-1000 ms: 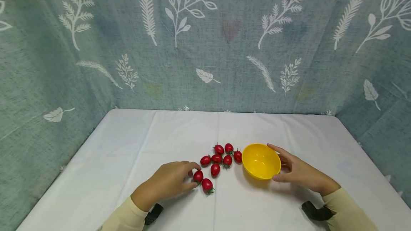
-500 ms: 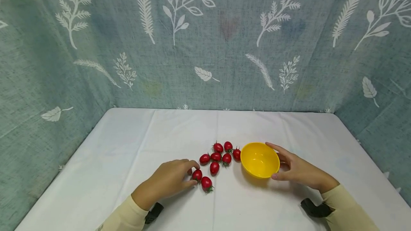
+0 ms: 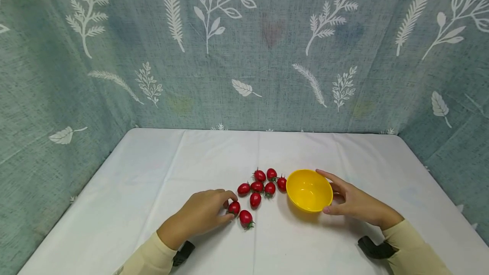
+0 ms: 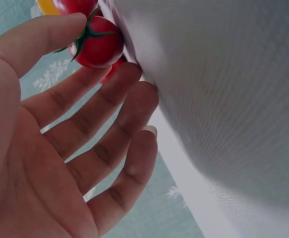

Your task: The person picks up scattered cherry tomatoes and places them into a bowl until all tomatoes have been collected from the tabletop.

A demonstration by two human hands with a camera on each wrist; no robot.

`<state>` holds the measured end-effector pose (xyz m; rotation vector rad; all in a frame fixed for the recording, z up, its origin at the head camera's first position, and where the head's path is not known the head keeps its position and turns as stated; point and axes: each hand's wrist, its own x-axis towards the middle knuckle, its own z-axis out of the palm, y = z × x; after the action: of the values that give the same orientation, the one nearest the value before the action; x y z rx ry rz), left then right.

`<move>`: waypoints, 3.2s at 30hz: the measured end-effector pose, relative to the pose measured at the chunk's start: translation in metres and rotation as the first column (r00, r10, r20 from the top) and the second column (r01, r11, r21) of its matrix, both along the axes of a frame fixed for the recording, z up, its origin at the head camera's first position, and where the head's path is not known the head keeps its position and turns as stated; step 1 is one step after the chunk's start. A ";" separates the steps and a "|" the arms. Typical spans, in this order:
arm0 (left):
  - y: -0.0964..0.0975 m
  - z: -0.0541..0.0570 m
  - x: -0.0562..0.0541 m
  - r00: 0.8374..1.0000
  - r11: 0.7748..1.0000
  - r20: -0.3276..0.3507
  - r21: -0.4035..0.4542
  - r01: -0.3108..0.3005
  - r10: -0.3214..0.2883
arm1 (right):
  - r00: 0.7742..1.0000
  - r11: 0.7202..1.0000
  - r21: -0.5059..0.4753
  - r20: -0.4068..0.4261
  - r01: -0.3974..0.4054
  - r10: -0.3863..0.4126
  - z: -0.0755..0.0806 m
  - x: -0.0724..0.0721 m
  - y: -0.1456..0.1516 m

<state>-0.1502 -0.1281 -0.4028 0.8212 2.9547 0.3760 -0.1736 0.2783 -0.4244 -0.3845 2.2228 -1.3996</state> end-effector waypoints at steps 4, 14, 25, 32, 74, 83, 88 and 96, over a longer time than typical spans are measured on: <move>0.000 0.001 0.000 1.000 1.000 -0.005 -0.002 0.004 -0.004 | 1.000 1.000 0.014 0.004 0.013 -0.013 0.001 0.001 -0.001; 0.000 0.000 0.000 1.000 1.000 -0.013 0.004 0.011 -0.011 | 1.000 1.000 0.007 -0.006 0.001 -0.001 0.001 0.000 0.000; 0.001 0.004 0.000 1.000 0.999 0.004 0.040 -0.008 0.008 | 1.000 1.000 0.026 -0.010 0.013 -0.012 0.002 0.001 0.000; -0.002 0.011 0.001 1.000 0.996 0.002 0.088 -0.029 0.029 | 1.000 0.998 0.052 0.002 0.027 -0.027 0.002 0.002 -0.004; 0.104 0.048 -0.028 0.966 0.958 -0.112 0.147 0.246 -0.231 | 0.999 0.998 0.056 -0.037 -0.015 0.017 0.000 0.004 -0.002; 0.128 0.041 -0.036 0.970 0.965 -0.070 0.104 0.239 -0.233 | 0.998 0.999 0.047 -0.049 -0.026 0.029 -0.001 0.002 -0.001; 0.139 0.034 -0.042 0.975 0.973 -0.024 0.068 0.221 -0.220 | 0.998 0.998 0.046 -0.056 -0.031 0.034 -0.001 0.002 0.000; 0.153 0.026 -0.048 0.972 0.972 0.019 0.015 0.235 -0.235 | 0.997 0.999 0.024 -0.059 -0.043 0.044 -0.001 0.002 -0.001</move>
<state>-0.1985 0.0249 -0.3771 1.1456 2.7943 0.3864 -0.1715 0.2775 -0.4253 -0.4698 2.2617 -1.3555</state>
